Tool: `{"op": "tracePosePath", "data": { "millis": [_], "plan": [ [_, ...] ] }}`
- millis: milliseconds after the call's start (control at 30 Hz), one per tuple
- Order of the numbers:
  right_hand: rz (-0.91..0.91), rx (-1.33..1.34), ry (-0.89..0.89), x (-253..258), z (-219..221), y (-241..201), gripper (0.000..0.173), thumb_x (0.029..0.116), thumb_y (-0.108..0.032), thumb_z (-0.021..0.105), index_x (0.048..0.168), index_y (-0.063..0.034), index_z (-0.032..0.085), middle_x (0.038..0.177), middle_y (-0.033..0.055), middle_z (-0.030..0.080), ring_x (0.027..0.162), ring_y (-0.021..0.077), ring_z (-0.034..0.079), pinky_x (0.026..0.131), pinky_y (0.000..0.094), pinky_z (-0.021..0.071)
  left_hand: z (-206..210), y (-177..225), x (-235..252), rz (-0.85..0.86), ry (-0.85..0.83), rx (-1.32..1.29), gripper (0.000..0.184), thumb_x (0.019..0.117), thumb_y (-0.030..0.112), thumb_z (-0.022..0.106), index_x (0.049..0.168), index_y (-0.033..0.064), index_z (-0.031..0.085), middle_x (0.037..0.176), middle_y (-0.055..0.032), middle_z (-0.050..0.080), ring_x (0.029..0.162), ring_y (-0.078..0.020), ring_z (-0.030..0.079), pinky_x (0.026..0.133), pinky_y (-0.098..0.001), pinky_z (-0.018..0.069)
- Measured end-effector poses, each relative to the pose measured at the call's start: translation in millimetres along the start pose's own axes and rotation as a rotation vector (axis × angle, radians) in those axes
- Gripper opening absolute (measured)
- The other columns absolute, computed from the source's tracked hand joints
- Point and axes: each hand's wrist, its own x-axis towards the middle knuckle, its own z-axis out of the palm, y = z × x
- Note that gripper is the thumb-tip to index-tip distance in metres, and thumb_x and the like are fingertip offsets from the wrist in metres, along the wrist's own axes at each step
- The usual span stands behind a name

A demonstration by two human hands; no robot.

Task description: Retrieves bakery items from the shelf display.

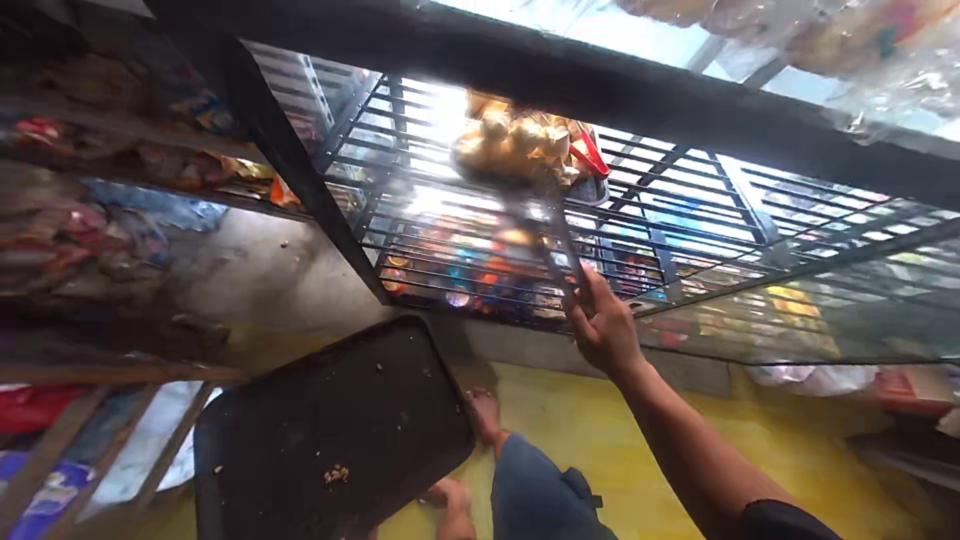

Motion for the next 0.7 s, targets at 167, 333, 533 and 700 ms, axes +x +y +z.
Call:
{"op": "tracePosePath", "data": {
  "millis": [167, 333, 533, 700],
  "plan": [
    [-0.215, -0.034, -0.196, 6, 3, 17, 0.057, 0.0956, -0.027, 0.061, 0.143, 0.0028, 0.052, 0.084, 0.0147, 0.07, 0.075, 0.0313, 0.07, 0.07, 0.0538, 0.0587, 88, -8, -21, 0.018, 0.253, -0.052, 0.025, 0.0931, 0.011, 0.041, 0.1, 0.0135, 0.066, 0.096, -0.0064, 0.076, 0.09, -0.0195, 0.074, 0.082, -0.0395, 0.062],
    [0.022, -0.16, -0.912, -22, 75, 91, 0.05, 0.1033, -0.035, 0.05, 0.145, -0.0068, 0.052, 0.111, 0.0207, 0.071, 0.108, 0.0397, 0.069, 0.096, 0.0599, 0.0517, 78, -39, -12, -0.008, 0.309, -0.087, 0.027, 0.0958, 0.012, 0.039, 0.097, 0.0122, 0.067, 0.095, -0.0072, 0.077, 0.089, -0.02, 0.075, 0.082, -0.0392, 0.0628],
    [0.486, -0.362, -1.004, -23, 173, 227, 0.053, 0.1087, -0.037, 0.04, 0.15, -0.0056, 0.045, 0.127, 0.0248, 0.066, 0.122, 0.0409, 0.063, 0.103, 0.0593, 0.0491, 50, -90, 1, -0.068, 0.34, -0.045, 0.019, 0.0915, 0.016, 0.053, 0.1, 0.0169, 0.07, 0.1, -0.0061, 0.077, 0.093, -0.0182, 0.074, 0.085, -0.0389, 0.0614],
    [0.755, -0.432, -0.23, -2, 257, 299, 0.056, 0.1123, -0.035, 0.031, 0.143, 0.0086, 0.047, 0.122, 0.0317, 0.066, 0.115, 0.0424, 0.067, 0.101, 0.0535, 0.0522, 47, -128, 23, -0.116, 0.462, -0.079, 0.029, 0.0931, 0.009, 0.042, 0.097, 0.0192, 0.069, 0.098, -0.0025, 0.077, 0.095, -0.0159, 0.074, 0.086, -0.0381, 0.0613]
  ]
}}
